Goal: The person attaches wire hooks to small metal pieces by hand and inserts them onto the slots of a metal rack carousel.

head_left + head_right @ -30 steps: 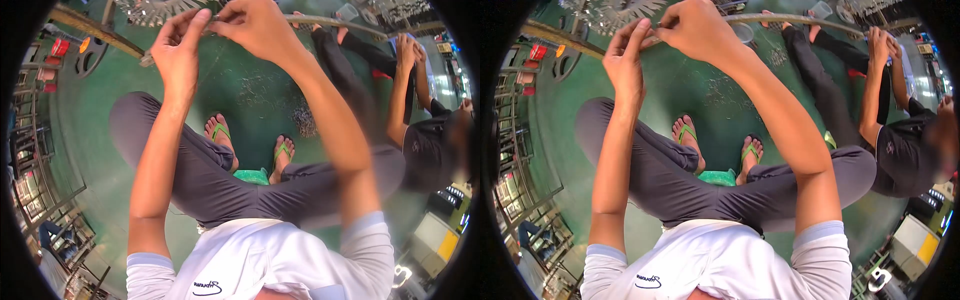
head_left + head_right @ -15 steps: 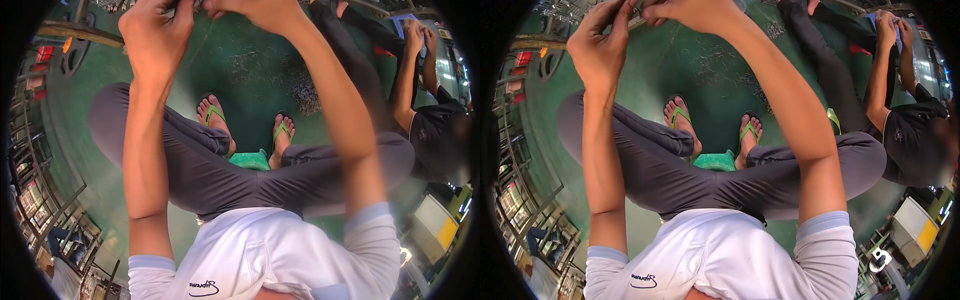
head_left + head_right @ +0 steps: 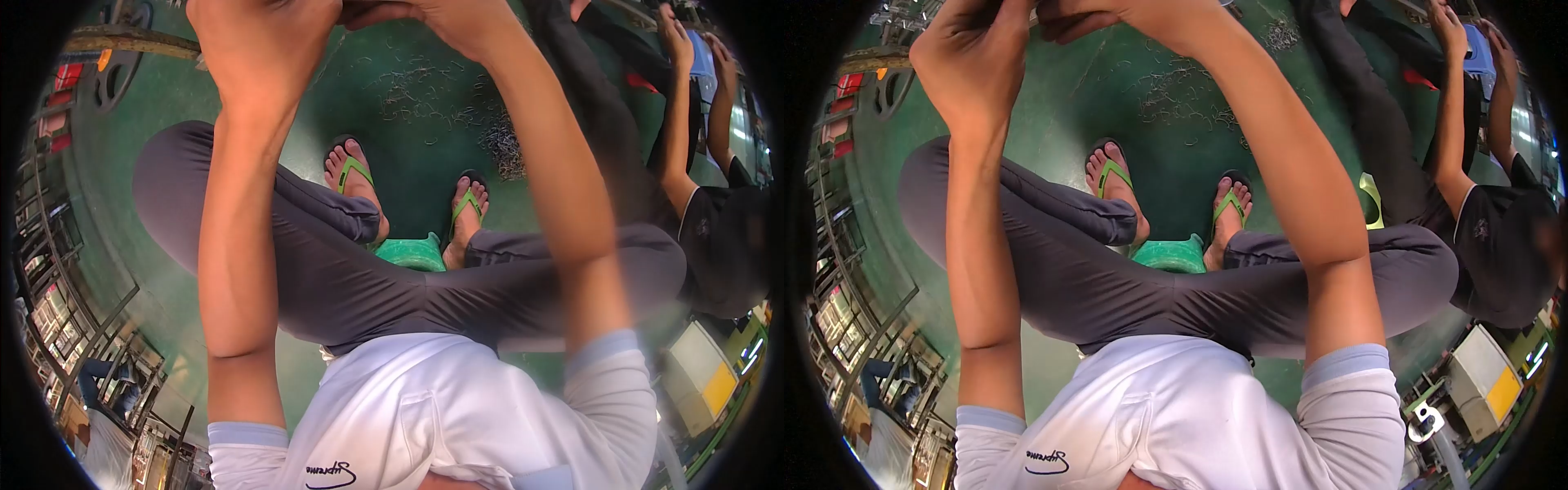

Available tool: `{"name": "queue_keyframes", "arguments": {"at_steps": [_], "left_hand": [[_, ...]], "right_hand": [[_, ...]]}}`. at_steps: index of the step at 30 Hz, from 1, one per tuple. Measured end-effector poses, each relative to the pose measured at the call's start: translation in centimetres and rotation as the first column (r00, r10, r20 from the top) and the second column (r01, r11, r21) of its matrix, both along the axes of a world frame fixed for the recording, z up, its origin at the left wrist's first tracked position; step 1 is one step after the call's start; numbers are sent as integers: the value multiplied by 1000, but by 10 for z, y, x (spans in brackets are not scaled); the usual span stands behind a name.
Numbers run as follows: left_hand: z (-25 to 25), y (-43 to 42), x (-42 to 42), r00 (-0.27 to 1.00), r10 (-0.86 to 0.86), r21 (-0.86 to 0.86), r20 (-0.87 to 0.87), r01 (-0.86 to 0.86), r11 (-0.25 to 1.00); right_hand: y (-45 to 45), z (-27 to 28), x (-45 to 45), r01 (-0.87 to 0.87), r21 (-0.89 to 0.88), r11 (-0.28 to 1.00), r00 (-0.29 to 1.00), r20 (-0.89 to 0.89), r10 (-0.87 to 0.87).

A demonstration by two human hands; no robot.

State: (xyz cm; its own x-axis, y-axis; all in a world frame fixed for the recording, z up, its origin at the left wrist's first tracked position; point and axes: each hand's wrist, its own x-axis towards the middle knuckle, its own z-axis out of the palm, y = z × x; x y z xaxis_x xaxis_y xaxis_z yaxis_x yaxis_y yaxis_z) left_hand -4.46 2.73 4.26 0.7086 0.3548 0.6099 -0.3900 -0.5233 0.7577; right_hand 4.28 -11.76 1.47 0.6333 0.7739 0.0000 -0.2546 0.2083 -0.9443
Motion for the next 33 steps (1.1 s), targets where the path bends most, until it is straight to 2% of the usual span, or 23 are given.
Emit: {"name": "queue_keyframes", "arguments": {"at_steps": [2, 3, 6, 9, 10, 12, 13, 15, 16, 18, 21, 24, 27, 30, 33], "left_hand": [[16, -9, -6, 997, -9, -80, -83, 3, 997], [11, -7, -3, 999, 17, -17, -28, -17, 1000], [-3, 2, 4, 997, 36, 105, 67, -43, 994], [-1, 3, 4, 1000, 17, 103, 24, -19, 994], [4, -5, 1, 999, 41, 112, 22, -43, 993], [6, -9, 8, 994, 89, 17, -58, -88, 996], [2, -6, 21, 985, 104, -84, -139, -116, 990], [-2, -4, 24, 989, 88, -121, -120, -102, 987], [-4, -5, 15, 998, 60, -55, -21, -61, 997], [-6, -1, 8, 997, 17, 43, 72, -20, 999], [-4, 5, 7, 997, 13, 102, 78, -21, 995], [1, 0, 5, 996, 26, 114, 90, -37, 993], [8, 2, 1, 999, 22, 162, 34, -28, 986], [20, -4, -6, 999, 40, 207, 21, -43, 977], [4, -2, 3, 996, 49, 179, 70, -61, 982]], "right_hand": [[-6, 7, 2, 6, -59, 998, 1000, -4, -6], [-10, 9, 4, 9, -88, 996, 1000, -7, -10], [-19, 10, 11, 104, -211, 972, 948, 318, -32], [-25, 20, 12, 76, -180, 981, 937, 351, -9], [-23, 16, 14, 63, -101, 993, 967, 254, -35], [-16, -2, 14, 60, 57, 997, 997, 50, -63], [-12, -10, 10, 48, 160, 986, 997, -68, -37], [-4, -25, 1, 59, 363, 930, 956, -289, 52], [-3, -30, 0, 64, 384, 921, 957, -284, 51], [1, -37, 1, 71, 426, 902, 959, -278, 56], [-4, -28, 5, 193, 246, 950, 976, -145, -161], [-3, -14, 6, 258, 132, 957, 914, 286, -286], [-7, 4, 4, 228, -30, 973, 898, 393, -199], [-7, 6, 1, 201, -42, 979, 970, 150, -193], [0, -7, 0, 249, 130, 960, 959, -168, -227]]}}
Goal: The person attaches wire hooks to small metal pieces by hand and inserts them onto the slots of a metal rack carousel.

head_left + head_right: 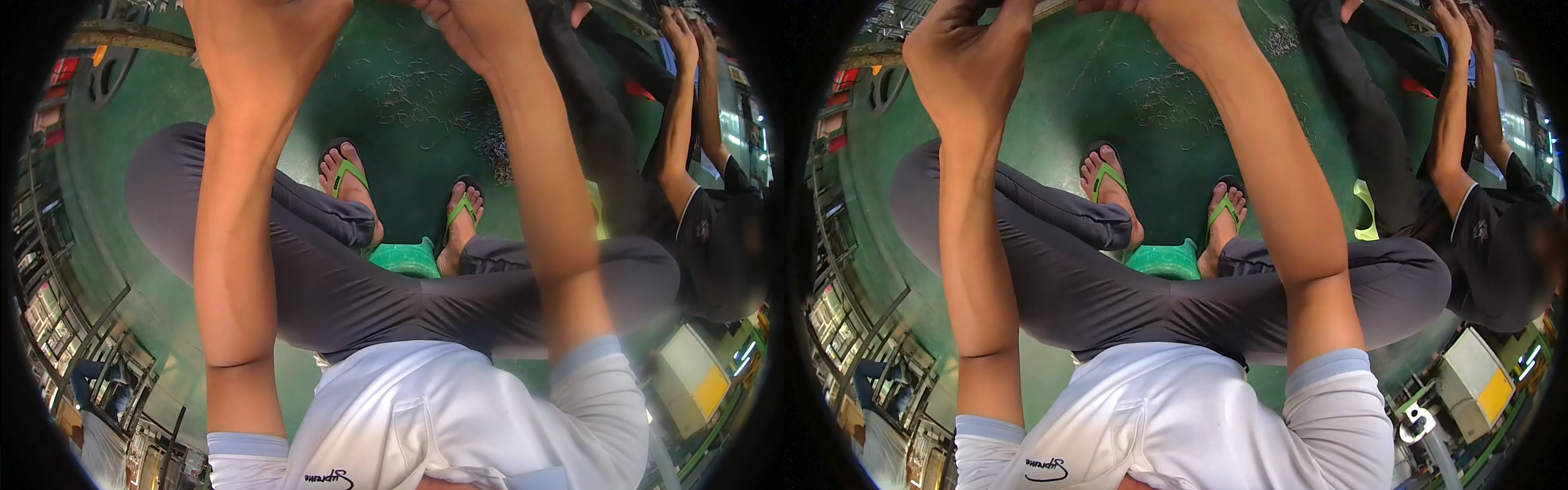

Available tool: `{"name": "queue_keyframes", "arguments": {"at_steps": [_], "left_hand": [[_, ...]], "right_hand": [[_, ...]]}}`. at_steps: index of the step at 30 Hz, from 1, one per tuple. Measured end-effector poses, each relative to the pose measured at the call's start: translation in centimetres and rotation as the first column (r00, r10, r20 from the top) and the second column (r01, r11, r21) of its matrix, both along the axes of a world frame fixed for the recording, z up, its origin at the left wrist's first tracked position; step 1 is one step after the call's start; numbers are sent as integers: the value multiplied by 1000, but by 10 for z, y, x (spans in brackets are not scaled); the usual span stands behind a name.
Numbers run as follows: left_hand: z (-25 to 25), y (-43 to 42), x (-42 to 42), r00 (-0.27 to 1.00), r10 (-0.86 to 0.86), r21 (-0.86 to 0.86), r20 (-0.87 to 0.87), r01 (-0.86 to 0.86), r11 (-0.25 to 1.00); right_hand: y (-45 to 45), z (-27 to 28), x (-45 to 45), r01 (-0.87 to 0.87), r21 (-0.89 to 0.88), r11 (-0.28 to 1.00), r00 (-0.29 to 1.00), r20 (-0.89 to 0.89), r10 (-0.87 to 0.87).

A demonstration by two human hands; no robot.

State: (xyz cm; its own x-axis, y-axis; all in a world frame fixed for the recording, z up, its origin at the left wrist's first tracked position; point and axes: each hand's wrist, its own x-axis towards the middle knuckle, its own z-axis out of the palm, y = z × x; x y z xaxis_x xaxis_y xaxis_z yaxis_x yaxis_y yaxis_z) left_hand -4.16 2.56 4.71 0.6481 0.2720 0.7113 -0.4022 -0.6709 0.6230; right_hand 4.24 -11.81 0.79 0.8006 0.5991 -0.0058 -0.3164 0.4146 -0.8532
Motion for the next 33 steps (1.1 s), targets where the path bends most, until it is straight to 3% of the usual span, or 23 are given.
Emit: {"name": "queue_keyframes", "arguments": {"at_steps": [3, 5, 6, 8, 10, 13, 14, 17, 23, 26, 30, 33], "left_hand": [[-1, 0, -3, 1000, 1, -34, -23, -2, 999], [13, -3, -11, 994, -6, -83, -111, -3, 997], [19, -5, -13, 989, -8, -111, -148, -8, 994], [22, -7, -12, 976, -5, -195, -218, -39, 980], [12, -7, -9, 988, 20, -195, -154, -50, 980], [11, -1, -10, 987, -81, -280, -137, 39, 959], [12, 2, -10, 981, -138, -322, -140, 87, 943], [8, -4, -8, 989, -93, -325, -119, 50, 944], [7, 6, -9, 976, -192, -482, -101, 121, 868], [6, 12, -10, 968, -213, -516, -135, 115, 849], [5, 19, -8, 957, -206, -537, -206, 66, 841], [8, 19, -11, 957, -207, -481, -206, 85, 872]], "right_hand": [[-8, -56, 13, 55, -225, 973, 998, -31, -64], [-35, -140, 19, 217, -709, 671, 936, 346, 64], [-54, -203, 26, 143, -873, 467, 957, 242, 159], [-79, -250, 0, 37, -969, 244, 981, 81, 174], [-99, -277, -19, -152, -935, 321, 986, -122, 113], [-112, -300, -24, -126, -932, 339, 988, -149, -43], [-113, -305, -23, -54, -957, 287, 988, -93, -126], [-111, -318, -15, 32, -977, 209, 970, -20, -242], [-104, -316, -6, 43, -999, 13, 995, 42, -96], [-108, -342, -4, 253, -962, -99, 966, 257, -30], [-120, -325, 4, 57, -981, 186, 967, 7, -256], [-126, -310, 2, 11, -992, 128, 989, -8, -147]]}}
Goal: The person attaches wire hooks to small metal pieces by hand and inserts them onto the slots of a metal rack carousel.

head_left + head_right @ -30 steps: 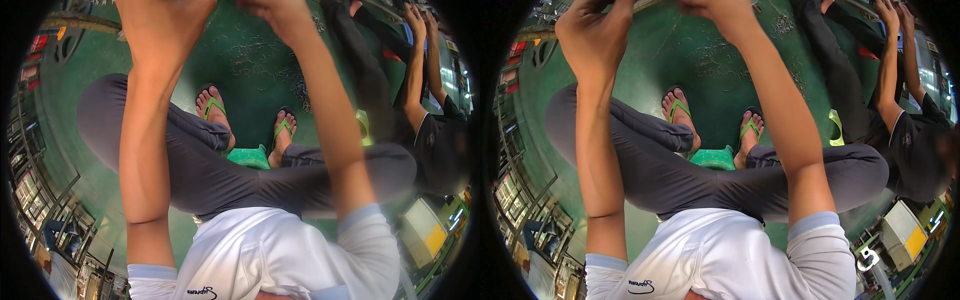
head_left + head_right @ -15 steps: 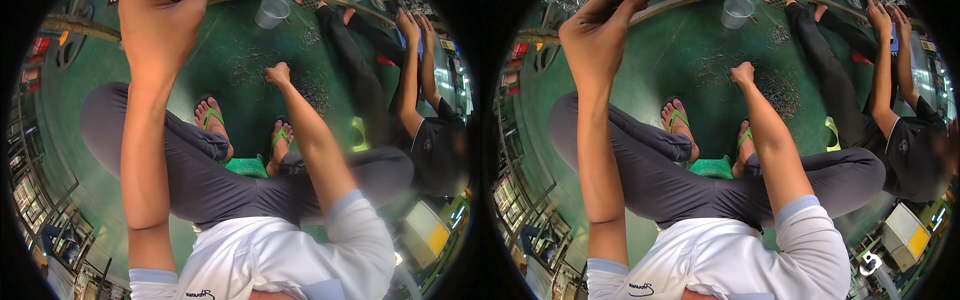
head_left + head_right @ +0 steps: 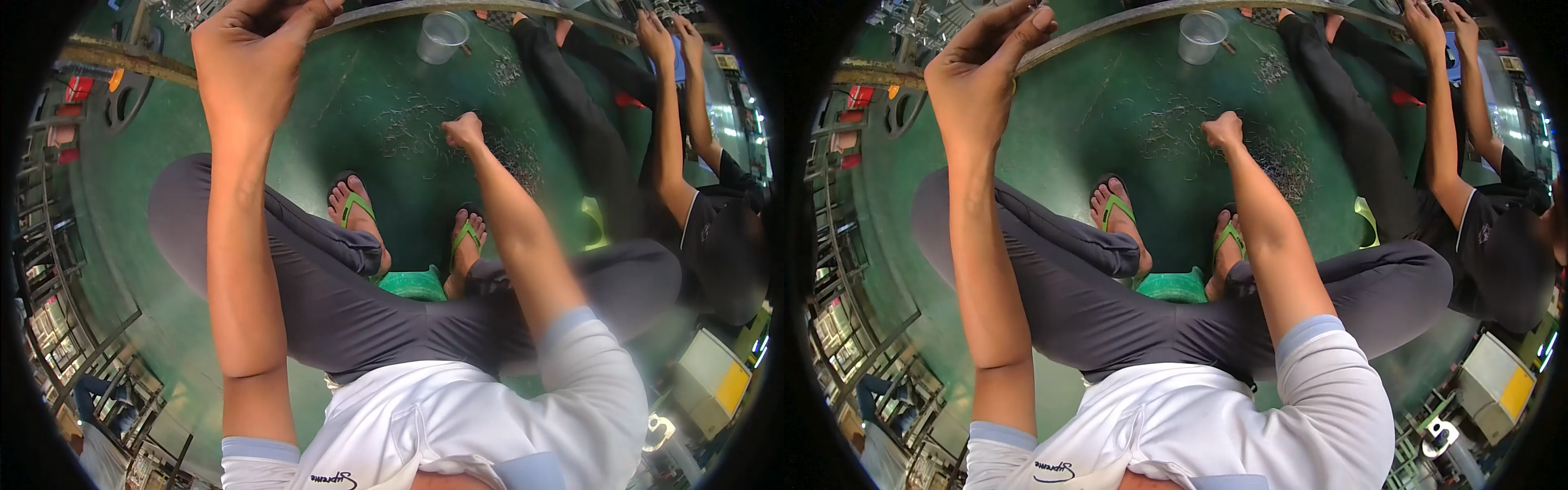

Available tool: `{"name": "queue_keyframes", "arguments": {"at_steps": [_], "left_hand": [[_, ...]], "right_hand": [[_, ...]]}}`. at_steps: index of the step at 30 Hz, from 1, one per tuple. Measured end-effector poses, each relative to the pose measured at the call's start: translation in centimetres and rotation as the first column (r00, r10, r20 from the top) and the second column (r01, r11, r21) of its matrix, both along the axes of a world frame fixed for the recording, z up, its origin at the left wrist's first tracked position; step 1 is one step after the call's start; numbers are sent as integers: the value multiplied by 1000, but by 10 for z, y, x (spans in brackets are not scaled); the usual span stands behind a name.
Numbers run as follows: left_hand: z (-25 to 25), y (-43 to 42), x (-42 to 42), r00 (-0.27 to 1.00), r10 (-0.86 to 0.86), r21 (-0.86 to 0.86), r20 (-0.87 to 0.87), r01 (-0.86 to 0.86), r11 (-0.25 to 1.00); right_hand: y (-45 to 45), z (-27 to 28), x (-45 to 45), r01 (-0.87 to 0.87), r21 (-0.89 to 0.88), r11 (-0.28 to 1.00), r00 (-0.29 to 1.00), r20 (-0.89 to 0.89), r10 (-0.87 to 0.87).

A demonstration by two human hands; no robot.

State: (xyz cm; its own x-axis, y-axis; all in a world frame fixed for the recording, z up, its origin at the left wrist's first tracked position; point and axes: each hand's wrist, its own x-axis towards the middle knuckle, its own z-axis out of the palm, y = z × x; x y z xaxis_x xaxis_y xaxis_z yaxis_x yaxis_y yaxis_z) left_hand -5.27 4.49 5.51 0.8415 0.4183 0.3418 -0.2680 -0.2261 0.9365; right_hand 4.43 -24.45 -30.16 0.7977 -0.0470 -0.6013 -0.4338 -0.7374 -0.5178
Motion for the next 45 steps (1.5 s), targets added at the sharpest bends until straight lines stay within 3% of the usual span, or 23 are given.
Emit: {"name": "queue_keyframes", "arguments": {"at_steps": [3, 4, 9, 12, 14, 16, 18, 24, 30, 40, 45], "left_hand": [[2, 0, 0, 1000, -6, -3, -22, 6, 1000], [2, 0, -1, 998, -14, 3, -62, 14, 1000], [5, 10, -5, 988, 25, 4, -152, -25, 1000], [9, 16, -8, 982, 53, 0, -181, -54, 999], [10, 17, -10, 977, 46, -23, -207, -52, 998], [9, 24, -10, 975, 30, -56, -219, -43, 998], [6, 29, -11, 977, -20, -160, -214, -14, 987], [7, 27, -12, 970, -77, -271, -232, 12, 963], [5, 29, -14, 974, -72, -255, -214, 16, 967], [5, 24, -12, 983, -56, -263, -176, 7, 965], [5, 24, -14, 982, -53, -235, -182, 9, 972]], "right_hand": [[10, -3, -11, -51, -88, 995, 999, 2, 51], [13, -19, -15, -108, -167, 980, 985, 114, 128], [36, 15, -23, -129, -212, 969, 971, 172, 167], [64, 47, -5, -114, 29, 993, 911, 402, 93], [102, 115, 2, -160, 315, 936, 782, 619, -74], [143, 187, 0, -264, 685, 679, 670, 637, -381], [163, 265, -25, -333, 872, 359, 738, 478, -476], [168, 311, -50, -608, 650, 456, 545, 759, -357], [168, 312, -53, -593, 591, 547, 471, 805, -360], [170, 309, -53, -538, 753, 378, 643, 657, -393], [170, 312, -56, -513, 769, 381, 722, 627, -293]]}}
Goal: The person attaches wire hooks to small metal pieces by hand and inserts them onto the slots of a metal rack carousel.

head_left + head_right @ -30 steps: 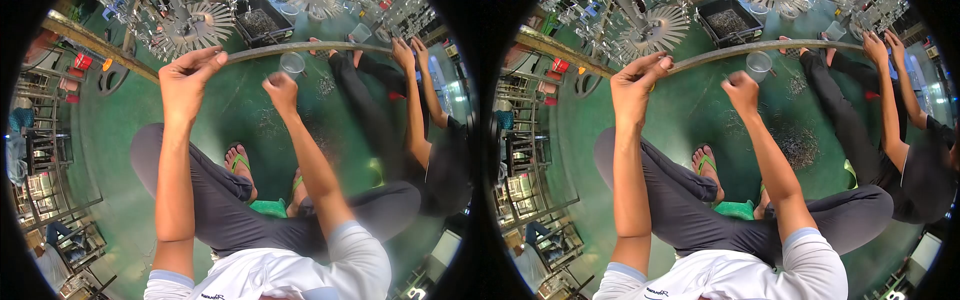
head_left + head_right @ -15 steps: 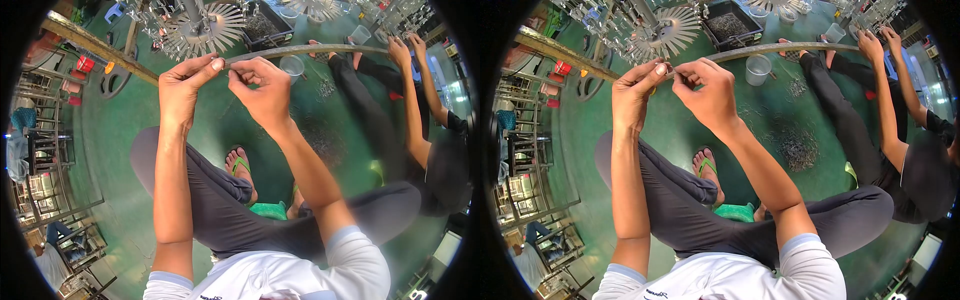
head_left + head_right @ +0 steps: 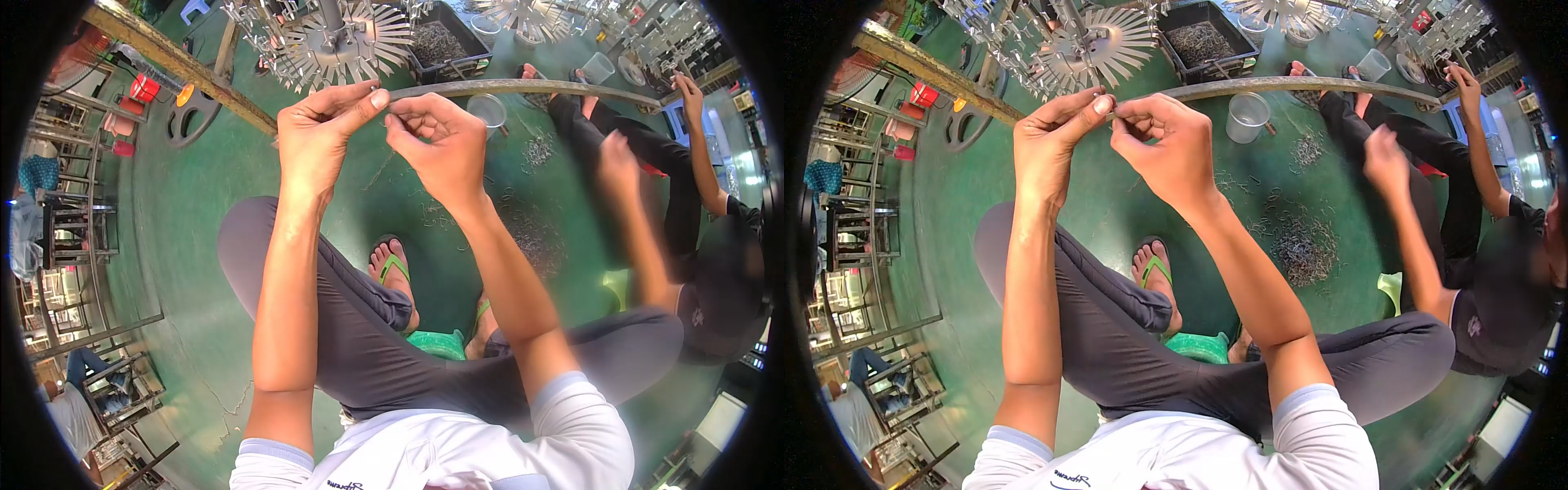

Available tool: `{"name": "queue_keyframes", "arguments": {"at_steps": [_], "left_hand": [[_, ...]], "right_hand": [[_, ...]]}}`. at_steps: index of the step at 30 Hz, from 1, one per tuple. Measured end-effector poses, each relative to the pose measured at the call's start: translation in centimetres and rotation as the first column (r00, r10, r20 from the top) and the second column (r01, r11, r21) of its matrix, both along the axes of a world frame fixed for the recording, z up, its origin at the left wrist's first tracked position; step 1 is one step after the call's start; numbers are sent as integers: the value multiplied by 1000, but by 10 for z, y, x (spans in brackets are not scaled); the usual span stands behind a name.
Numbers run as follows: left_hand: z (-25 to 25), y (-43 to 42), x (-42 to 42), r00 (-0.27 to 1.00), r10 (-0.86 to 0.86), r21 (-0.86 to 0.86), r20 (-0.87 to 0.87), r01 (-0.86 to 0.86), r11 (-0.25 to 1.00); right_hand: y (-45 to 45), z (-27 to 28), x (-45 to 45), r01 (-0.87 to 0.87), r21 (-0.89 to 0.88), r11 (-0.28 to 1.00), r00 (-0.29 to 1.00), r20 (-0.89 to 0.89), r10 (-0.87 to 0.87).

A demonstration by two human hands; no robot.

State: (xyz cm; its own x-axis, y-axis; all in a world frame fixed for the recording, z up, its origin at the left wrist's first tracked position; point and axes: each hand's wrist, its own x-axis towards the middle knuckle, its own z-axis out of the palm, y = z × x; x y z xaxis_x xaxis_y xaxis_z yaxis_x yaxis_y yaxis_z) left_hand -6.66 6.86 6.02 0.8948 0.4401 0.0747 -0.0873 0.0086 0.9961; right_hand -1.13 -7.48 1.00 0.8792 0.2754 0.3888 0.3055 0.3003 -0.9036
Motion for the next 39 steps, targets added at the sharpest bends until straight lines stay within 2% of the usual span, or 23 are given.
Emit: {"name": "queue_keyframes", "arguments": {"at_steps": [5, 8, 11, 16, 20, 23, 26, 29, 34, 35, 37, 38, 39], "left_hand": [[8, 3, -9, 1000, 7, 127, -15, -5, 992], [-1, 7, -11, 996, 37, 424, -84, 3, 906], [-6, 3, -10, 990, 80, 482, -113, -15, 876], [-13, 1, -7, 993, 58, 706, 104, -115, 699], [-20, -3, -1, 985, 111, 682, 134, -173, 710], [-20, -8, 3, 981, 131, 666, 143, -193, 721], [-20, -9, 7, 979, 155, 675, 135, -205, 709], [-27, -9, 11, 972, 165, 711, 169, -236, 662], [-31, -6, 18, 958, 171, 744, 231, -288, 603], [-31, -7, 17, 965, 186, 697, 184, -261, 668], [-29, -10, 15, 975, 204, 581, 86, -215, 785], [-29, -9, 15, 980, 196, 384, -16, -175, 907], [-30, -8, 15, 979, 166, 162, -114, -147, 976]], "right_hand": [[4, -1, 12, -30, -53, 998, 1000, 0, 30], [6, 2, 17, -53, -86, 995, 997, -56, 48], [7, 8, 21, -75, -127, 989, 994, -87, 64], [9, 11, 29, -50, -221, 974, 999, -14, 48], [3, 18, 36, -58, -300, 952, 992, 86, 87], [-2, 39, 37, -48, -432, 901, 987, 119, 110], [-2, 55, 47, 34, -592, 805, 971, 209, 113], [1, 63, 51, 82, -635, 768, 955, 271, 122], [8, 66, 68, -38, -663, 747, 977, 133, 168], [9, 67, 70, -65, -666, 743, 980, 99, 175], [14, 66, 75, -23, -689, 725, 970, 160, 182], [15, 66, 76, 0, -698, 716, 964, 190, 186], [16, 66, 76, 31, -715, 699, 956, 224, 188]]}}
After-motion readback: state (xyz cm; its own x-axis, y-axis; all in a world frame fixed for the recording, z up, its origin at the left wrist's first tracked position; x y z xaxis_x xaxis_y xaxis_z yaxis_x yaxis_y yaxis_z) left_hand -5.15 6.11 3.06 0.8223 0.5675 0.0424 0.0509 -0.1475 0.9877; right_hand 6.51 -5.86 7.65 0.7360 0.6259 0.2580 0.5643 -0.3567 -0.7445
